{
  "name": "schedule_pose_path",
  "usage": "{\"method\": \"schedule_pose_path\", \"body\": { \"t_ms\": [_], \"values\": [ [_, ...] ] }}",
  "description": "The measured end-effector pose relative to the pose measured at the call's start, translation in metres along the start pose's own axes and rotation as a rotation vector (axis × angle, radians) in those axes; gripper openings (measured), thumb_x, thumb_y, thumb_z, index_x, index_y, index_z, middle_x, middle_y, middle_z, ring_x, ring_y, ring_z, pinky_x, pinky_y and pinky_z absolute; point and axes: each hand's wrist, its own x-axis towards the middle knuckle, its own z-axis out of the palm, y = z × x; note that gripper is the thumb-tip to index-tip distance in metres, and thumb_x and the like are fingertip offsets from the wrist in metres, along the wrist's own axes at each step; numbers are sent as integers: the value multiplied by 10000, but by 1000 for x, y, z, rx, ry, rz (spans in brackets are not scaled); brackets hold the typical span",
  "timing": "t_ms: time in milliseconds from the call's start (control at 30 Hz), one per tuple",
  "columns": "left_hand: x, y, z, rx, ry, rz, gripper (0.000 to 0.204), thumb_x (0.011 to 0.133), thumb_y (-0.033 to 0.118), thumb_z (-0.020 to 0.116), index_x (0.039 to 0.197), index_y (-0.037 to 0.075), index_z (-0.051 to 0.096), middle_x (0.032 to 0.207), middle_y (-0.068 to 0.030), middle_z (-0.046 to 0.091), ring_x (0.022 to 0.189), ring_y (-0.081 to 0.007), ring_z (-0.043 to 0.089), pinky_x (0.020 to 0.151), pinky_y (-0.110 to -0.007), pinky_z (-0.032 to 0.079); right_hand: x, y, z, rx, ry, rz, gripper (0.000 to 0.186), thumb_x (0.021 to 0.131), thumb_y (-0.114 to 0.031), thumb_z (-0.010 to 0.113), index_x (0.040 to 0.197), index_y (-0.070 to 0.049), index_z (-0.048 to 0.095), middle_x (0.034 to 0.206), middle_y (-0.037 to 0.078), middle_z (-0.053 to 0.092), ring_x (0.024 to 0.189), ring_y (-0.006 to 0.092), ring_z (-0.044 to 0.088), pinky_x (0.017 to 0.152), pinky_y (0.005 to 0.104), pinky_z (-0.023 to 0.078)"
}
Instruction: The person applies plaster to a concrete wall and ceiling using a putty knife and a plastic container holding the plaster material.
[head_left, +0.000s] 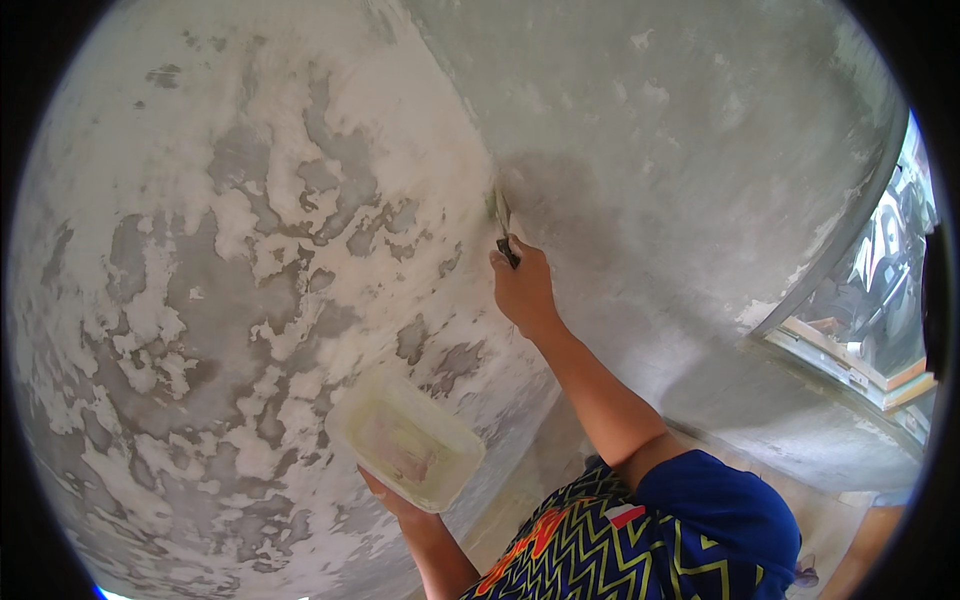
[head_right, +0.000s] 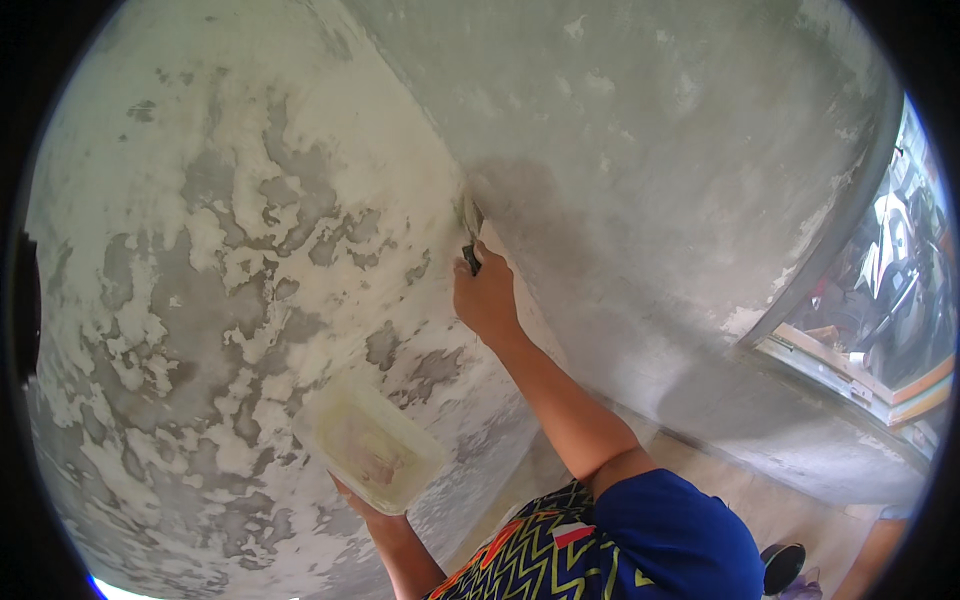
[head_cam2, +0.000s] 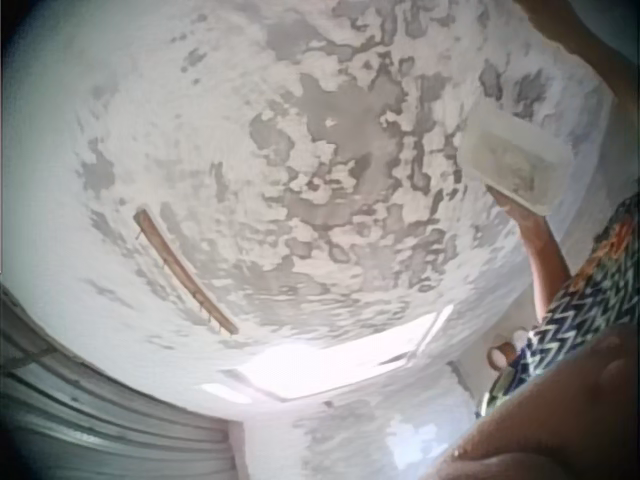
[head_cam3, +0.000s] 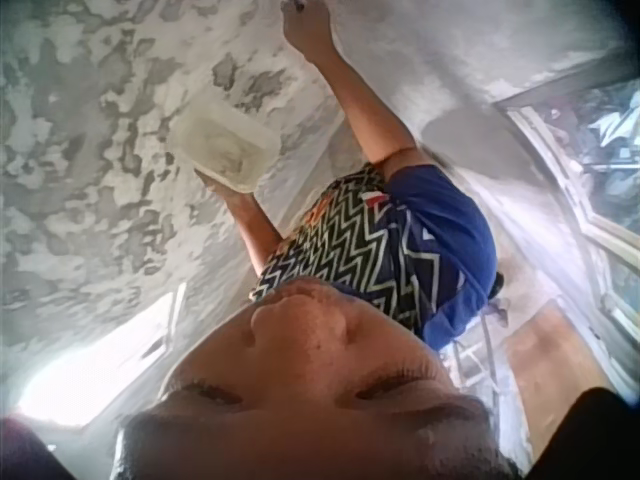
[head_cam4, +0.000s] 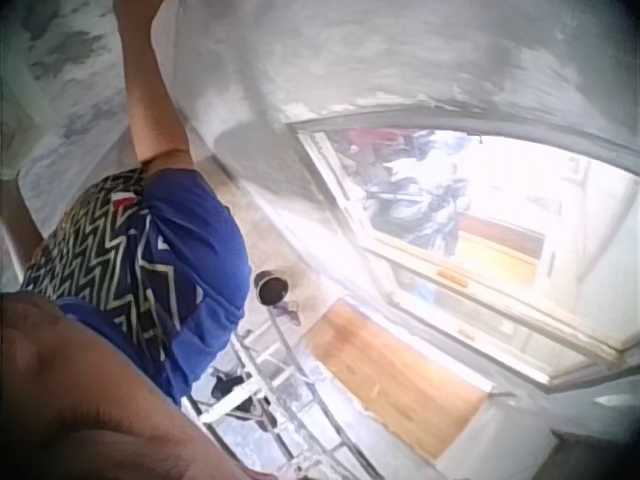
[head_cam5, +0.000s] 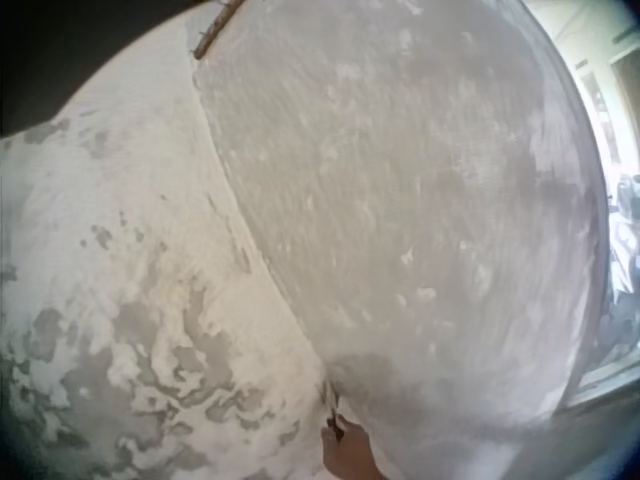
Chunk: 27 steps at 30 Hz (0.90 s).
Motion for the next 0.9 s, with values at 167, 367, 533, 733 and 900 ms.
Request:
{"method": "schedule_pose_path", "body": {
  "t_ms": [167, 367, 533, 733, 900],
  "values": [
    [-7, 1, -21, -47, 42, -34, 676, 991, 517, 559, 1525, 118, 447, 1495, -96, 518, 1349, -312, 527, 1027, -506, 551, -26, -8, 10, -21, -137, -103, 556, 985, -139, 575, 1432, 166, 446, 872, 314, 664, 795, 394, 689, 749, 456, 522],
    [18, -14, 4, -66, -64, -103, 676, 1000, 479, 556, 1552, 115, 414, 1543, -105, 482, 1386, -325, 499, 1011, -553, 567, -65, 4, -38, -113, -335, -167, 489, 998, -128, 589, 1408, 125, 508, 912, 287, 699, 772, 329, 689, 747, 382, 530],
    [14, -6, 23, -101, -168, -82, 630, 1028, 459, 511, 1556, 131, 414, 1554, -106, 474, 1397, -344, 487, 1049, -575, 535, -39, 17, -49, -126, -146, -149, 455, 1007, -130, 598, 1410, 73, 540, 1082, 317, 691, 845, 340, 697, 785, 370, 536],
    [-11, 4, -4, -100, 54, -95, 598, 1036, 493, 515, 1495, 111, 479, 1420, -76, 576, 1252, -287, 590, 998, -465, 550, -3, 62, 35, -193, 64, -352, 513, 1006, -96, 586, 1461, 105, 462, 937, 278, 667, 788, 360, 666, 746, 410, 527],
    [-20, 3, -30, -58, 113, -18, 654, 985, 505, 564, 1502, 114, 477, 1456, -102, 554, 1285, -340, 575, 1004, -548, 557, -33, 71, 55, -144, -43, -227, 603, 1006, -110, 577, 1559, 12, 370, 962, 244, 655, 868, 410, 662, 776, 474, 534]
  ]
}}
